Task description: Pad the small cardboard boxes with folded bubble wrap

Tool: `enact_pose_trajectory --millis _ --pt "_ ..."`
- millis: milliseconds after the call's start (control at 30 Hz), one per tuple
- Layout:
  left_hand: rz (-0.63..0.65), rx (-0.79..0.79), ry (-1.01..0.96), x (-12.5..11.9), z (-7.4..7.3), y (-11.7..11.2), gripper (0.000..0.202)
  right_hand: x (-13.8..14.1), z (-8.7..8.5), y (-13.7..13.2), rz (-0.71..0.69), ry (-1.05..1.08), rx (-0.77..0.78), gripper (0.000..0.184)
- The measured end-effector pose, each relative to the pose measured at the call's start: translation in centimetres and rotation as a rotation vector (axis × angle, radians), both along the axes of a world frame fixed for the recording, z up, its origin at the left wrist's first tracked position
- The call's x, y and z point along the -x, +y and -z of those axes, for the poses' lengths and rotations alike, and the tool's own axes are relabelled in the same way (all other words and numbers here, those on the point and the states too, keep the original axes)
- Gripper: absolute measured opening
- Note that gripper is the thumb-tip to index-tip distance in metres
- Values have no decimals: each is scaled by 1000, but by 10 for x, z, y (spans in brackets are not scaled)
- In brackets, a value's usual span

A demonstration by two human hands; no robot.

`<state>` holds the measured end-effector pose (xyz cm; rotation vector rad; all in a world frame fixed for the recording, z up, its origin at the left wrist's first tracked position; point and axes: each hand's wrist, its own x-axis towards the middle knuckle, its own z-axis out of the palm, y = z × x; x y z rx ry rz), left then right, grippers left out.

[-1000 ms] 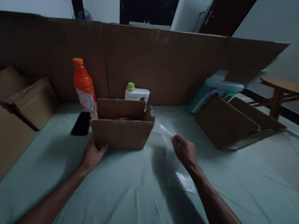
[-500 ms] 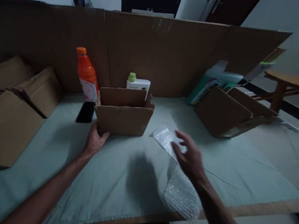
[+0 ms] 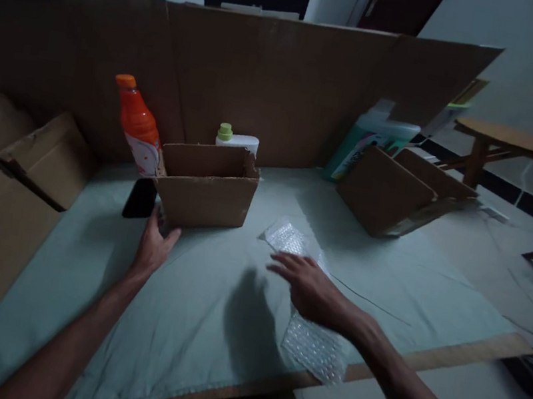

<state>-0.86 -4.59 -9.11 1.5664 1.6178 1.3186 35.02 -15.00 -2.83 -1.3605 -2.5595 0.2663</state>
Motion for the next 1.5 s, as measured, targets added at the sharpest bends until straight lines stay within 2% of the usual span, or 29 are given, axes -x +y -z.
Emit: enact_pose_trajectory --millis 67,133,200,267,333,400,500,600,667,767,833,933,1000,1067,1133,1200,1267,1333,1400,1500 --pt "9 33 56 8 4 -32 75 -24 7 -37 -64 -223 -59 71" --pt "37 46 108 13 5 -65 71 -36 10 -57 -54 -357 -111 62" --pt "77 50 128 13 2 -93 62 -34 3 -56 -9 -428 -123 41" --pt "113 59 124 8 -3 -115 52 -24 -12 -42 24 -438 -97 27" --pt "167 79 91 2 -8 -135 42 -9 -32 -26 48 -377 -104 28" --pt "252 134 11 -5 -11 -152 39 7 -52 -19 120 -207 -219 27" --pt "392 275 -154 -16 -12 -171 60 35 -66 -24 294 207 -446 18" --pt "453 343 -317 -27 -13 -172 98 70 -53 -38 339 558 -507 7" --pt "468 375 -462 -35 -18 -163 105 96 -31 -48 261 695 -460 9" --pt "505 445 -690 -39 -26 -147 85 127 3 -62 84 753 -361 17" --pt "463 463 -756 -35 -28 -142 67 134 17 -73 -3 731 -296 23" --pt "396 489 -678 -17 -26 -142 35 120 22 -81 -113 589 -126 56" --pt "466 470 -597 1 -26 -145 28 100 19 -74 -159 437 -20 68" --pt "566 423 -505 19 -31 -144 34 77 18 -56 -88 329 -2 55" --pt "622 402 -359 34 -39 -140 32 57 21 -30 130 240 -53 45" --pt "614 405 -183 46 -47 -134 22 42 29 -2 370 106 -93 43" --pt "600 417 -36 56 -52 -127 18 34 38 19 510 -27 -87 42" --pt "605 441 66 66 -55 -124 23 33 47 28 534 -56 -64 33" --pt "620 486 113 77 -55 -124 28 36 53 28 541 8 -59 21" --pt "603 579 29 95 -55 -133 30 40 55 19 597 79 -36 21"
